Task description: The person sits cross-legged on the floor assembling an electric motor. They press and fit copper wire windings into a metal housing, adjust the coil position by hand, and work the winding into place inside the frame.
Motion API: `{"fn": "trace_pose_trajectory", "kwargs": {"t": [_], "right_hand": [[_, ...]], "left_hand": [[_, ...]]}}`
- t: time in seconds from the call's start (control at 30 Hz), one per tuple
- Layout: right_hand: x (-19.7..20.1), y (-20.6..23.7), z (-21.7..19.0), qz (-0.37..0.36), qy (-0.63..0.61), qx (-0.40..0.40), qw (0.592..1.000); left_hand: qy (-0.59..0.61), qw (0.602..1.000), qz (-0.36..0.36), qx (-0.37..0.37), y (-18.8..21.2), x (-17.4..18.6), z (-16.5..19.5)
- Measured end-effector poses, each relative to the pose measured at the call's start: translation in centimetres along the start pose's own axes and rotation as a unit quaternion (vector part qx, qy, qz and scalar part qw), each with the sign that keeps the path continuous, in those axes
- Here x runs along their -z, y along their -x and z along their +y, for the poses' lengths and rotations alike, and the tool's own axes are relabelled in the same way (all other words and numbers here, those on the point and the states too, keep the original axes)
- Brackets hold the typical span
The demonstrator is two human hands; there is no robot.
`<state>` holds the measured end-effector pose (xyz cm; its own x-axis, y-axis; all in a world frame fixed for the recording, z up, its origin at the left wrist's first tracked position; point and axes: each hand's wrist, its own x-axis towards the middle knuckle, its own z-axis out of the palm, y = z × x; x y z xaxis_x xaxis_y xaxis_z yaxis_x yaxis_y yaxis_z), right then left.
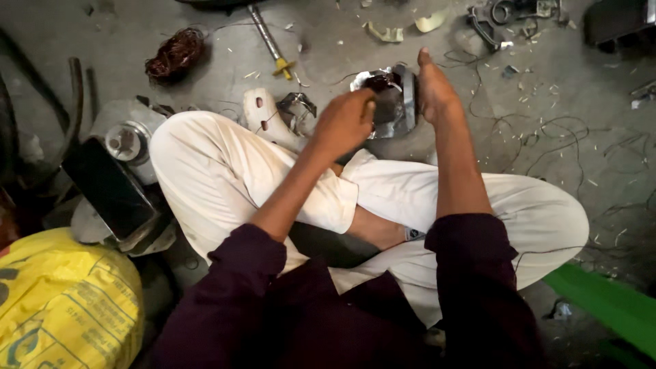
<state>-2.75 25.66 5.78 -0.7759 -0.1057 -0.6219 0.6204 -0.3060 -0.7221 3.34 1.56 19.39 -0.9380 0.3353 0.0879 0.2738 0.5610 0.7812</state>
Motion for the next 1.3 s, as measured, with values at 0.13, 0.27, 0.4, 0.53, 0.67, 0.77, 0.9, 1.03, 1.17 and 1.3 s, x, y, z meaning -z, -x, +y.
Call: {"fn": "trace_pose_trajectory", "kwargs": {"t": [0.13,0.27,0.4,0.53,0.67,0.77,0.9,1.03,1.17,1.3], "right_hand": [[0.0,-0.2,-0.3,0.048,-0.015,-0.089,0.995],[-0.6,0.4,-0.8,0.088,0.041,-0.113,0.989],[-1.2,1.1,-1.1,0.084,0.034,-0.09,0.992],[-1.4,1.3,-1.2,0.094,0.06,-0.122,0.986],[-1.4,1.3,-1.1,0.123,0.1,-0.109,0.981],[-1.3,1.3,-0.9,0.121,0.098,-0.079,0.985],[-1.4,0.9,-0.7,0.115,0.116,-0.055,0.985],[-1.1,-0.2,-0.2,0.116,0.139,-0.062,0.982],[0.0,-1.2,0.9,0.132,0.157,-0.046,0.978],[0.7,-2.0,1.5,0.092,0.114,-0.013,0.989]], "left_hand": [[0.004,0.998,-0.05,0.023,-0.7,-1.1,1.1],[0.02,0.997,-0.061,0.045,-0.9,-0.4,1.5],[0.012,0.997,-0.075,0.018,-0.8,0.6,1.5],[0.037,0.998,-0.056,-0.02,-0.7,1.6,1.1],[0.048,0.998,-0.05,0.007,-0.6,5.6,0.1],[-0.063,0.997,0.035,-0.031,-0.4,11.1,-0.9],[-0.322,0.938,0.094,0.082,-0.1,18.0,-3.2],[-0.404,0.897,0.16,0.084,-1.3,15.7,-4.2],[-0.192,0.969,0.125,-0.091,-1.2,6.5,-2.0],[-0.237,0.95,0.081,-0.188,-2.2,0.3,-2.8]]}}
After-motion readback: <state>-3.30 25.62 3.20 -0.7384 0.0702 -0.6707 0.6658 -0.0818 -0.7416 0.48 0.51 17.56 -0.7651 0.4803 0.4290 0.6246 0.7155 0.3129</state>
